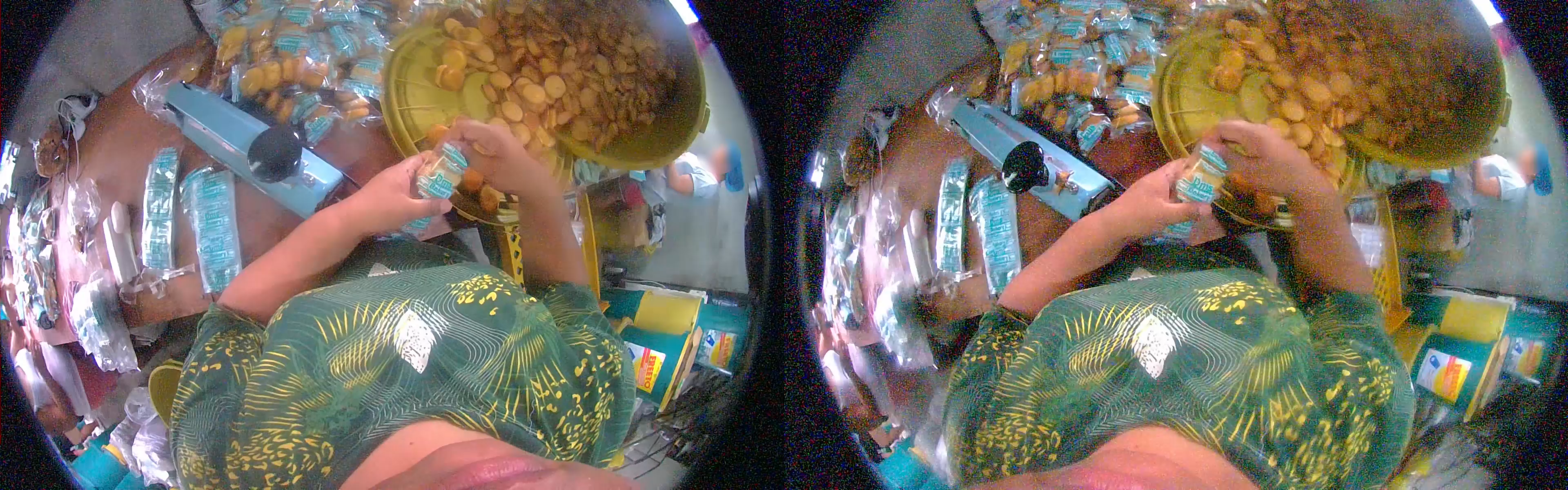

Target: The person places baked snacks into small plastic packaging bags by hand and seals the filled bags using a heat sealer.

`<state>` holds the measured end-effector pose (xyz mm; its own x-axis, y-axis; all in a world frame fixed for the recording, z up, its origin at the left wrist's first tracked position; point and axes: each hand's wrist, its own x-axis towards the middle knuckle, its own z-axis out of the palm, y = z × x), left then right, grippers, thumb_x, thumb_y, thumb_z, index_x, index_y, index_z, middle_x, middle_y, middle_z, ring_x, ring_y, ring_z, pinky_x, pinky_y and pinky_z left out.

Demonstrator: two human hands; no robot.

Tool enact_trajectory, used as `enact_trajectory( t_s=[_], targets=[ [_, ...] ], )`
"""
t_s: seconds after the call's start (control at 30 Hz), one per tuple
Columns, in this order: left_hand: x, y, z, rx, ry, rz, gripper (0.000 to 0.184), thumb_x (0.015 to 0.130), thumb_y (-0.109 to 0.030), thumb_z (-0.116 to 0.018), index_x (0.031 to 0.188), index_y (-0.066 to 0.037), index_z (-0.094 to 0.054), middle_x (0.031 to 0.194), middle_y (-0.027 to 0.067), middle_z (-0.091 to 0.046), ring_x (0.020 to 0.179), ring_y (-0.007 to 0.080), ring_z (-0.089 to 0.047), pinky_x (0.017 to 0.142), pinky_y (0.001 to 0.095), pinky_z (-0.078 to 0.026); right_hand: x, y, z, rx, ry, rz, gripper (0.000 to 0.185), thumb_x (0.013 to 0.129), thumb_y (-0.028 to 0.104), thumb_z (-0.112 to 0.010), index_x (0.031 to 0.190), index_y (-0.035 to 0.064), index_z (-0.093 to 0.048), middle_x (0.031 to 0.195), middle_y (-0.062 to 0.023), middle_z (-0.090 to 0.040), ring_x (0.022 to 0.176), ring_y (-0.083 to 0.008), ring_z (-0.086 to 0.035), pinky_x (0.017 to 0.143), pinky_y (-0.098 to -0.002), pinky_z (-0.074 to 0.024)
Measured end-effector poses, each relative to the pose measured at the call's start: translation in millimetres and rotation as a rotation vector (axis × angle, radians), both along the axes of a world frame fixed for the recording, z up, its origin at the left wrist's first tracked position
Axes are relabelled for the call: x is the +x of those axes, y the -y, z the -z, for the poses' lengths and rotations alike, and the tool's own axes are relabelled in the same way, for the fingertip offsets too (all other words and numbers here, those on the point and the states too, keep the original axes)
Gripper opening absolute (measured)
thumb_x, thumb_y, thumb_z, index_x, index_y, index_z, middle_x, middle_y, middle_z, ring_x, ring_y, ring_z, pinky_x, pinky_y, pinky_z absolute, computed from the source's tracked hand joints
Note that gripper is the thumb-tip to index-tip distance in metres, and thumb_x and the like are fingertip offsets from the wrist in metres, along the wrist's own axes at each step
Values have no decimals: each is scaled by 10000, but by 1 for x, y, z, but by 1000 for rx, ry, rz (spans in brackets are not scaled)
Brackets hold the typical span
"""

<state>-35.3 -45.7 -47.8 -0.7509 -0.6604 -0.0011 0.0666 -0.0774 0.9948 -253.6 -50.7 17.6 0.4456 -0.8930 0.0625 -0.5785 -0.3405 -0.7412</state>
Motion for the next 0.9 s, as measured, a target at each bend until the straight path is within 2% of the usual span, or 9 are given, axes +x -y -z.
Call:
enact_trajectory(
  t_s=[0.1, 0.2, 0.3, 0.4, 0.47, 0.57, 0.67, 0.77, 0.9],
  targets=[
    [1, 2, -4, 144, 11, -22, 620, 819, -202, -768, 1329, -49, -449, 1132, 37, -602, 1032, 135, -573, 902, 303, -471, 8, -1, 0, -220, 60, 6, 201, 869, 186, -661, 983, 24, -626, 883, -135, -628, 916, -294, -621, 805, -374, -492],
    [2, 1, -9, 267, -87, -12, 616, 816, -192, -770, 1325, -52, -452, 1092, 25, -600, 1013, 133, -572, 886, 300, -476, 28, -15, -13, -440, -198, 51, 205, 854, 188, -657, 963, 18, -627, 880, -152, -619, 875, -341, -612, 773, -416, -490],
    [-2, -1, -9, 316, -178, -17, 611, 813, -180, -772, 1318, -55, -451, 1075, 16, -600, 997, 133, -582, 873, 298, -484, 30, -20, -3, -395, -159, 159, 201, 838, 183, -655, 950, 17, -635, 857, -162, -619, 840, -371, -602, 750, -437, -485],
    [-1, 3, 4, 249, -98, -6, 609, 813, -164, -770, 1317, -58, -446, 1089, 16, -607, 1001, 140, -591, 871, 306, -495, 3, -6, -5, -356, -266, 314, 225, 888, 184, -635, 1046, 23, -629, 984, -162, -638, 935, -349, -608, 811, -406, -487],
    [-2, 6, 11, 286, -114, 7, 610, 812, -162, -771, 1317, -57, -445, 1102, 21, -614, 1009, 142, -595, 885, 310, -493, -26, 20, 0, -380, -320, 574, 275, 863, 185, -666, 1075, 17, -619, 1036, -188, -646, 973, -348, -614, 825, -411, -490],
    [-5, 5, 16, 304, -186, 6, 603, 816, -167, -768, 1315, -52, -449, 1115, 26, -622, 1017, 141, -599, 897, 312, -491, -48, 30, -3, -262, -755, 728, 309, 854, 194, -683, 1095, 13, -616, 1063, -205, -647, 985, -351, -624, 834, -406, -493],
    [-3, 7, 14, 234, -148, -4, 607, 820, -193, -771, 1312, -44, -449, 1119, 28, -628, 1016, 135, -601, 899, 308, -490, -47, 27, -6, -198, -696, 760, 322, 839, 192, -704, 1099, 22, -619, 1046, -167, -664, 964, -308, -642, 829, -387, -497],
    [-1, 4, 13, 233, -118, 3, 629, 818, -223, -779, 1318, -40, -444, 1110, 24, -630, 1011, 127, -600, 897, 303, -489, -56, 25, 1, -109, -343, 638, 338, 831, 168, -710, 1126, 32, -618, 1022, -120, -678, 937, -245, -651, 823, -353, -500],
    [-1, 4, 13, 193, -53, -7, 665, 809, -251, -790, 1331, -38, -438, 1112, 21, -623, 1012, 117, -594, 891, 298, -487, -32, 15, -10, -51, -39, 262, 236, 844, 164, -716, 1039, 36, -681, 962, -104, -702, 891, -202, -665, 806, -340, -523]
  ],
)
